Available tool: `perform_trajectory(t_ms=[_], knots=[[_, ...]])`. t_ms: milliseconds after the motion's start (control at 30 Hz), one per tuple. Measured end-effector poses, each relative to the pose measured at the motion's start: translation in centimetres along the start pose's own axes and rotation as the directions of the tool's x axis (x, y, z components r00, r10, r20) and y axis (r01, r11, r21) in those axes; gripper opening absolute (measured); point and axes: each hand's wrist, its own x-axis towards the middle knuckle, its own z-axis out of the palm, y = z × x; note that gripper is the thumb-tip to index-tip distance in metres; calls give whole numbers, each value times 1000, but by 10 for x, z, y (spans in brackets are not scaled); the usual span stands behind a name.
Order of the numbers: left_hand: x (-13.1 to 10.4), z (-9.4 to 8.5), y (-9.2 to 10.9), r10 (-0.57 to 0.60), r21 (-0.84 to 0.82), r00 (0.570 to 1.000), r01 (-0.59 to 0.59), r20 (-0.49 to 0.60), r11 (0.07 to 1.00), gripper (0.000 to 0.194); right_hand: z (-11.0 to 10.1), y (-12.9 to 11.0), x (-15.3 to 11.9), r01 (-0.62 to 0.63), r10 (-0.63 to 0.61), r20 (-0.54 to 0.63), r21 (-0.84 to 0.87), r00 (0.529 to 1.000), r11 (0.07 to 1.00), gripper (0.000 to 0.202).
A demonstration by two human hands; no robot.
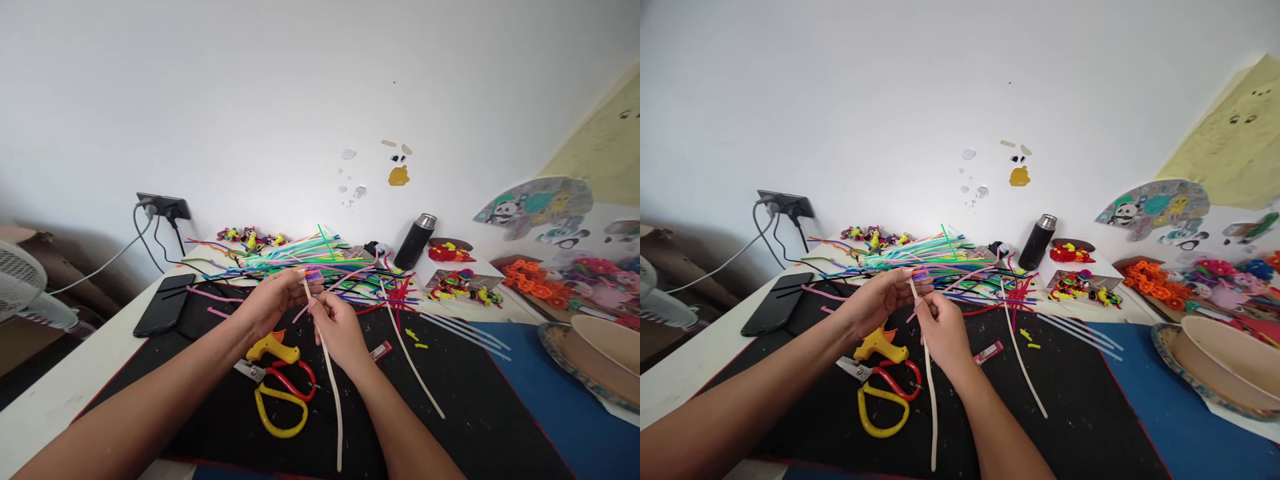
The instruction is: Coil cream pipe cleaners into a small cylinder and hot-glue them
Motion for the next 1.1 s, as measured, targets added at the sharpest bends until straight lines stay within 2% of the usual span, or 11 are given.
perform_trajectory(t_ms=[200, 467, 633, 867, 1100], knots=[[1, -1, 0, -46, -55, 999, 47, 19, 997, 21, 0, 2, 1, 0, 0, -8, -42, 1000, 999, 29], [2, -3, 0, -108, -65, 994, 109, 22, 992, 11, -2, 0, 1, 17, -19, -17, -73, 1000, 997, 28], [2, -3, 1, -124, -67, 992, 126, 25, 990, 15, -4, 1, 1, 11, -14, -29, -109, 999, 994, 28], [3, -4, 3, -111, -43, 994, 112, 14, 993, 15, -11, -1, 3, 66, -92, -77, -290, 993, 955, 31], [6, -6, 1, -96, -40, 995, 96, -18, 995, 13, -15, -8, 2, 160, -220, -69, -483, 973, 861, 31]])
